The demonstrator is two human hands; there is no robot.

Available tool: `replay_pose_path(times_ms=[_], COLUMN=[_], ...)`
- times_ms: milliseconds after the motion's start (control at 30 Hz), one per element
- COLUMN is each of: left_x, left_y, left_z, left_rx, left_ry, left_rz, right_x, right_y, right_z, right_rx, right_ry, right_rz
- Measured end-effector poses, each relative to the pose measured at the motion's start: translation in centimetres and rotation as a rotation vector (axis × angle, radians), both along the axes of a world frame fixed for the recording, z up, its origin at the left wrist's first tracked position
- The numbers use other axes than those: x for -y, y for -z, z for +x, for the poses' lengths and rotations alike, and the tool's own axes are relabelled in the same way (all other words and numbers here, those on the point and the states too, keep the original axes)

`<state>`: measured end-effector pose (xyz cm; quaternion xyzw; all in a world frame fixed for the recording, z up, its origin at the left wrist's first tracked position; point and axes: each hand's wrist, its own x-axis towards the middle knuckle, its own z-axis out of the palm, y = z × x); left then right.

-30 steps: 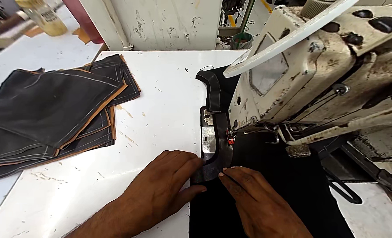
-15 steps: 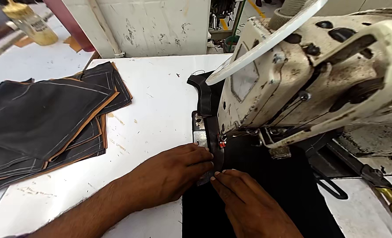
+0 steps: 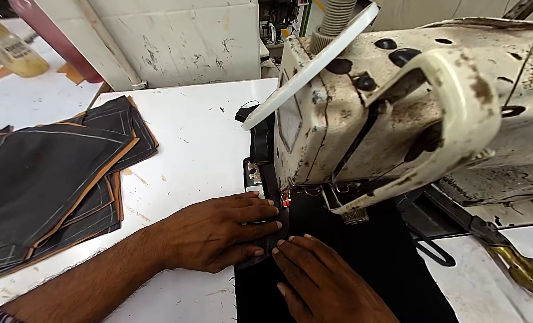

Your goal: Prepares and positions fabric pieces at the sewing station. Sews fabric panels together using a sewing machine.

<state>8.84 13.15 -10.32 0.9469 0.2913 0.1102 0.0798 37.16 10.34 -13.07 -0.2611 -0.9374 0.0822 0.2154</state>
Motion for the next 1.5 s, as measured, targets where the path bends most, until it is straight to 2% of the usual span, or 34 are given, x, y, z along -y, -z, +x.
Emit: replay_pose_path(times_ms=[200, 500, 700, 933, 1033, 1100, 1167, 1267, 1333, 1500], left_x=[-0.1, -0.3, -0.8, -0.4, -0.1, 0.1, 0.2, 0.1, 0.1, 0.4], left_y=[0.1, 0.2, -0.5, -0.2, -0.1, 0.0, 0.1, 0.1, 0.1, 0.0], left_z=[0.1, 0.7, 0.1, 0.5, 1.1, 1.3, 1.4, 1.5, 1.6, 2.1], left_rx=[0.016, 0.029, 0.05, 0.071, 0.072, 0.076, 0.08, 0.078, 0.077, 0.078], left_ry=[-0.048, -0.139, 0.012, -0.033, -0.075, -0.092, -0.101, -0.117, -0.131, -0.202], left_rz=[0.019, 0.039, -0.019, 0.001, 0.038, 0.053, 0.059, 0.067, 0.081, 0.066], right_x=[-1.9, -5.2, -7.4, -9.5, -9.0, -7.2, -4.9, -2.3, -2.0, -5.9], right_y=[0.4, -0.2, -0.3, -0.7, -1.9, -3.1, -3.7, -4.5, -4.1, -2.1], right_z=[0.7, 1.8, 2.3, 2.8, 2.9, 3.0, 3.3, 4.0, 4.7, 7.0], right_rx=[-0.013, 0.093, 0.099, 0.118, 0.176, 0.171, 0.193, 0.379, 0.421, 0.302], right_ry=[-0.071, -0.199, -0.306, -0.395, -0.341, -0.224, -0.056, 0.09, 0.104, 0.0], right_rz=[0.011, 0.035, 0.053, 0.144, 0.249, 0.265, 0.178, -0.07, -0.101, 0.045])
